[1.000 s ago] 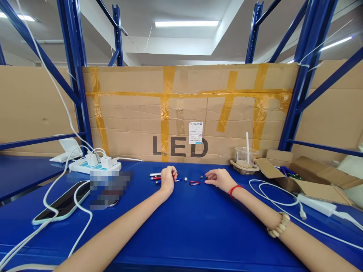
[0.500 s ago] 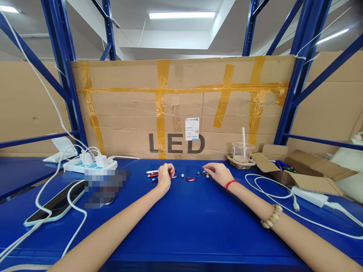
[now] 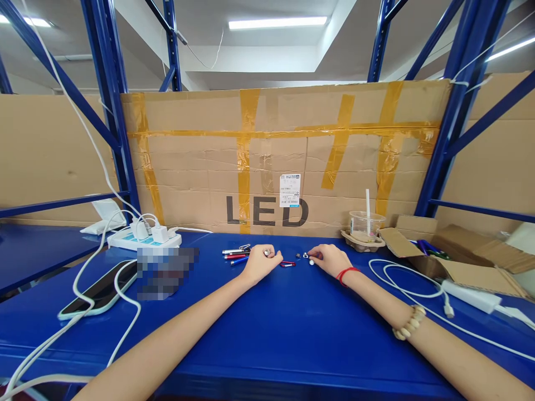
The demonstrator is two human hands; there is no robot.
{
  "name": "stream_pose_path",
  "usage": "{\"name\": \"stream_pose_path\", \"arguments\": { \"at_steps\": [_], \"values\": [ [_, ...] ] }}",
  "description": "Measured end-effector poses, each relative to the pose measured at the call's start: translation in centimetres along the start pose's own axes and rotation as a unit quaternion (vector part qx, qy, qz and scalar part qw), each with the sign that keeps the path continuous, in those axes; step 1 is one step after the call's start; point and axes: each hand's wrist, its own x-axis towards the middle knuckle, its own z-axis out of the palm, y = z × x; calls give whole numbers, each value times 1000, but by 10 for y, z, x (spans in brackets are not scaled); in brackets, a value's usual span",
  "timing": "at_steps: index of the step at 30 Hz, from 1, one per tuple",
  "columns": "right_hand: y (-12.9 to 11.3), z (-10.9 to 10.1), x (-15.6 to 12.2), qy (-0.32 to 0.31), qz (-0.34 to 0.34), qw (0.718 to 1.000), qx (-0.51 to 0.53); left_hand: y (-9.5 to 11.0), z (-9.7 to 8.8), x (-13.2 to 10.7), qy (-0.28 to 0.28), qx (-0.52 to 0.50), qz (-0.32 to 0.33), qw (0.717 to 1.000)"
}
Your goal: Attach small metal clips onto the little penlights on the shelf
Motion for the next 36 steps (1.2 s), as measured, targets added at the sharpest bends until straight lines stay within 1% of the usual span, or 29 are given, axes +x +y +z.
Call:
{"name": "stream_pose_path", "arguments": {
  "at_steps": [2,4,5,7,9,11,14,16,17,20,23,26,32,36],
  "values": [
    [0,1,0,35,-4,999,23,-2,2,0,-8,43,22,999],
    [-3,1,0,107,-32,992,59,-5,3,-1,-25,77,42,996],
    [-5,1,-1,150,-57,984,83,-6,3,-1,-37,90,52,994],
    [-14,-1,-4,227,-125,956,140,-7,4,-2,-60,108,69,990],
    [-27,-3,-11,276,-198,920,196,-6,4,-3,-73,115,85,987],
    [-42,-4,-18,297,-260,888,234,-5,4,-4,-81,115,96,985],
    [-59,-4,-28,314,-355,845,249,-5,4,-5,-104,126,94,982],
    [-65,-2,-31,312,-403,825,244,-7,4,-5,-133,131,96,978],
    [-66,-2,-33,307,-421,820,237,-8,4,-5,-147,130,101,975],
    [-66,-2,-33,292,-444,822,205,-10,3,-4,-168,112,108,973],
    [-63,-3,-33,307,-425,828,201,-9,2,-5,-160,96,109,976],
    [-63,-3,-31,314,-411,828,215,-7,2,-5,-153,100,112,977],
    [-64,-1,-32,320,-416,823,219,-10,2,-5,-157,103,110,976],
    [-65,-1,-33,300,-421,834,192,-14,2,-3,-165,88,116,975]
  ]
}}
